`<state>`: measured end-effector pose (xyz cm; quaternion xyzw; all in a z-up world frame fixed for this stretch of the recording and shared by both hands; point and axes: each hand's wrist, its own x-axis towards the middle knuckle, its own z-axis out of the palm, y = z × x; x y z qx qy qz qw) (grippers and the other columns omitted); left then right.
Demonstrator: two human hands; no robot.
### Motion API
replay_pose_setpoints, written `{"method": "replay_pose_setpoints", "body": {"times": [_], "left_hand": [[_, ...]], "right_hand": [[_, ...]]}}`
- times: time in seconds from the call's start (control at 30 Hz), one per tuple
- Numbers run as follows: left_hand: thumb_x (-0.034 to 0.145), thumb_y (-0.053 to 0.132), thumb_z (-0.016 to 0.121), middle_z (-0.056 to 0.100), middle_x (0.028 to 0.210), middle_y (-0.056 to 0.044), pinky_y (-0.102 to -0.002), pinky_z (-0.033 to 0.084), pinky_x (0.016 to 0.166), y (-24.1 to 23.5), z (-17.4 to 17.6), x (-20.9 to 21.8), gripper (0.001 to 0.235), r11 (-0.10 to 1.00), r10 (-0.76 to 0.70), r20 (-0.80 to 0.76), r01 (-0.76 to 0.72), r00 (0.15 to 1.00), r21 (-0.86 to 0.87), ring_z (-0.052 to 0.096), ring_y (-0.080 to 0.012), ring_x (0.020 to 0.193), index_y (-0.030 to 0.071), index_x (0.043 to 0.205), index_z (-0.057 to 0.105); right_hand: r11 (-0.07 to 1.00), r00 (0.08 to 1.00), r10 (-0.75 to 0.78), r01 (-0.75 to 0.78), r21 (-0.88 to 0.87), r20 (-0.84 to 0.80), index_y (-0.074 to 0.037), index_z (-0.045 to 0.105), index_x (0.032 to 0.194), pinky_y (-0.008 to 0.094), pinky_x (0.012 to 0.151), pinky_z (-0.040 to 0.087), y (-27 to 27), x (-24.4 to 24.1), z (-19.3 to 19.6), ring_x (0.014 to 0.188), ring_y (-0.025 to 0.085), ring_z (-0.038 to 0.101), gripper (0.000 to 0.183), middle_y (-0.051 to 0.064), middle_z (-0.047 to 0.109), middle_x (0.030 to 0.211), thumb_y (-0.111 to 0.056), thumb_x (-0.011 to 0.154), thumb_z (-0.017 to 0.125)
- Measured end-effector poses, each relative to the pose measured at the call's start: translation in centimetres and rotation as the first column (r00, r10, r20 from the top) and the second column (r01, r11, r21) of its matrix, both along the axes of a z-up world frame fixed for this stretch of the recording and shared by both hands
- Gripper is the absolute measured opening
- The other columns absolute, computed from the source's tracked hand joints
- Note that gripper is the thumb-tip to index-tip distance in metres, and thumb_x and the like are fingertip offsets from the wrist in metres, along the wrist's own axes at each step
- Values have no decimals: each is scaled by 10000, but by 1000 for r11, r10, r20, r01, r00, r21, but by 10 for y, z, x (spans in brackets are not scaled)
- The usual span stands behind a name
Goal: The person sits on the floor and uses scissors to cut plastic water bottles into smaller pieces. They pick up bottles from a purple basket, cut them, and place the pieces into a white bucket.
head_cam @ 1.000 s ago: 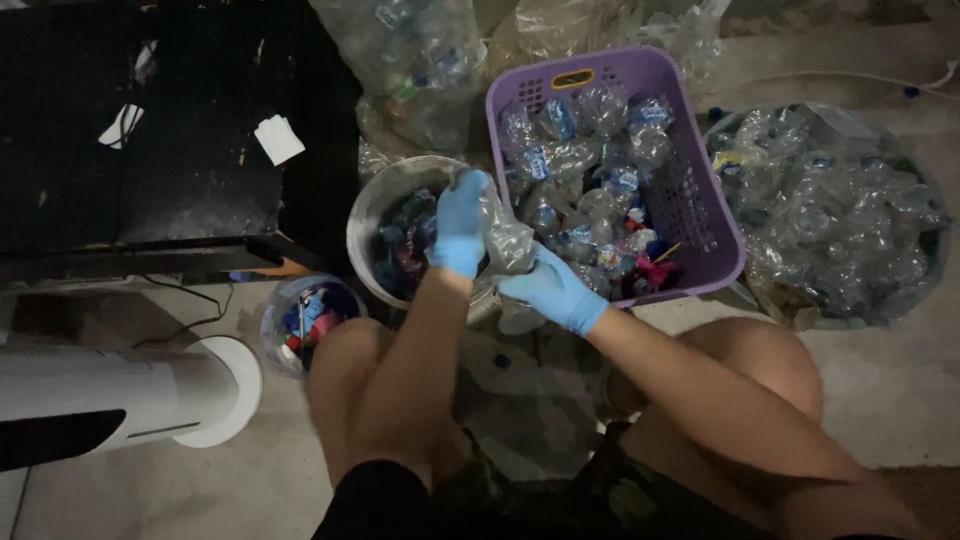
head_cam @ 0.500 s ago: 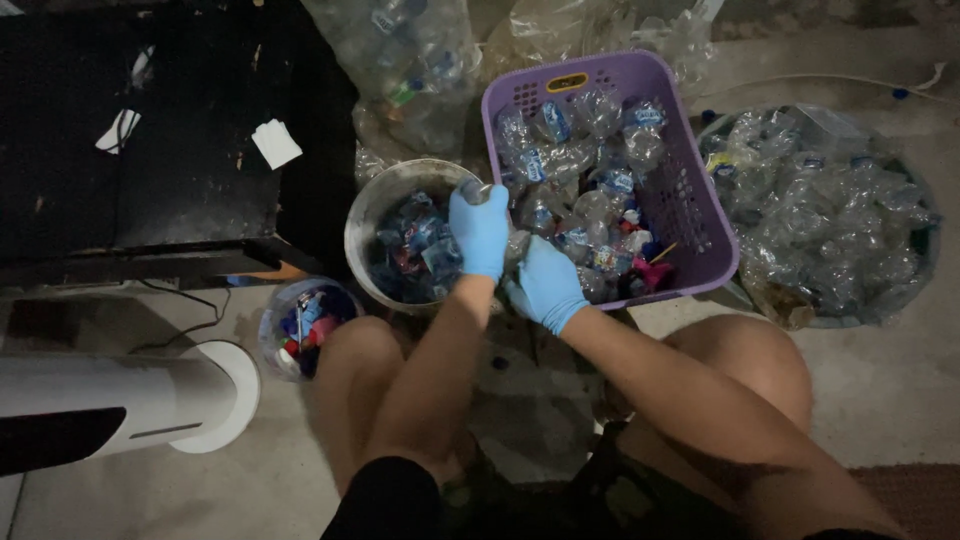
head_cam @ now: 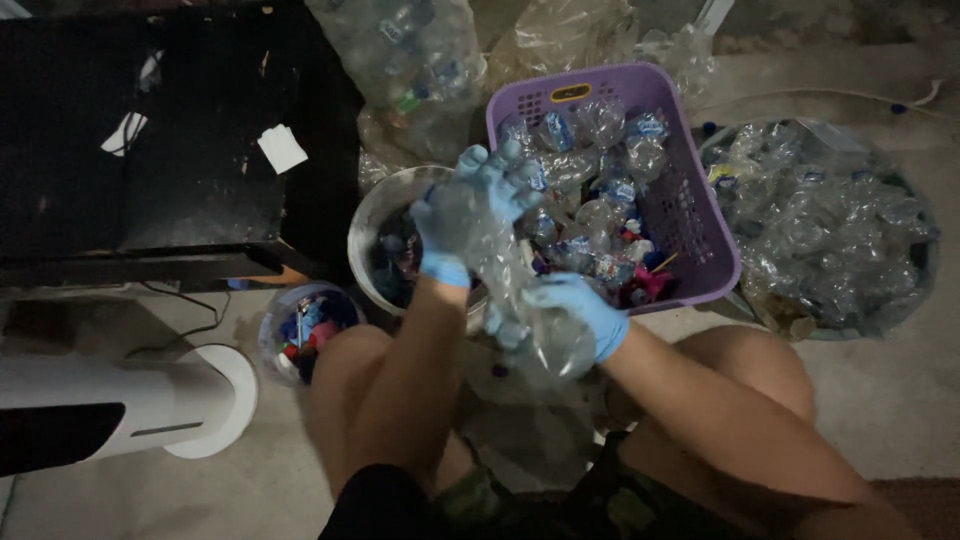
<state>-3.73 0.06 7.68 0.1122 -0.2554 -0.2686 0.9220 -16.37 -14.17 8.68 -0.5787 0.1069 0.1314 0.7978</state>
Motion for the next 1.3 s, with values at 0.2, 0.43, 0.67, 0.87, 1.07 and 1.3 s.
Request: {"method": "replay_pose_setpoints", "body": {"times": [0.2, 0.43, 0.67, 0.87, 1.07, 1.3], "left_hand": [[838, 420, 792, 453, 798, -42, -404, 398, 621, -13, -32, 18, 478, 971, -56, 292, 121, 955, -206, 429, -225, 644, 178, 1112, 484], [940, 173, 619, 591, 727, -104, -375, 488, 568, -8, -62, 41, 97, 841, 372, -140, -270, 918, 469, 614, -275, 607, 112, 995, 568], [719, 182, 726, 669, 615, -58, -299, 482, 615, -27, -96, 32, 51, 54, 709, 221, -364, 670, 930, 663, -187, 631, 147, 735, 692], [680, 299, 775, 763, 810, -35, -413, 585, 826, -34, -133, 22, 202, -402, 570, 497, -305, 655, 863, 749, -244, 926, 152, 811, 729], [716, 271, 780, 761, 849, 36, -376, 571, 904, -34, -249, 55, 165, -358, 719, 358, -124, 596, 925, 740, -210, 965, 184, 843, 720], [907, 175, 670, 549, 778, 2, -337, 451, 519, -18, -246, 69, 147, 363, 895, -276, -213, 351, 907, 529, -195, 527, 206, 866, 533]], "right_hand": [[932, 988, 102, -53, 359, -120, 114, 731, 790, 445, 765, 558, -14, -15, -68, 778, 344, 731, 186, 265, 734, 835, -50, 807, 816], [605, 864, 261, 201, 770, -430, 167, 693, 956, 654, 917, 519, -19, 0, -64, 886, 514, 710, 322, 386, 691, 997, -148, 898, 721], [995, 971, -49, 67, 70, -233, 108, 745, 1008, 548, 778, 607, 6, 17, -129, 915, 389, 753, 311, 308, 743, 1002, -37, 759, 863], [319, 867, 455, 57, -946, 206, 65, 508, 1218, 553, 793, 592, 14, 17, -88, 948, 431, 708, 620, 225, 726, 939, -222, 739, 778], [-311, 793, 562, 468, -827, 237, -158, 600, 743, 375, 461, 447, 18, 34, -161, 560, 217, 619, 84, 15, 608, 611, -167, 770, 678], [-310, 825, 532, 397, -864, 189, -146, 644, 780, 388, 491, 497, 17, 41, -110, 582, 219, 638, 141, 35, 671, 687, -145, 695, 755]]}}
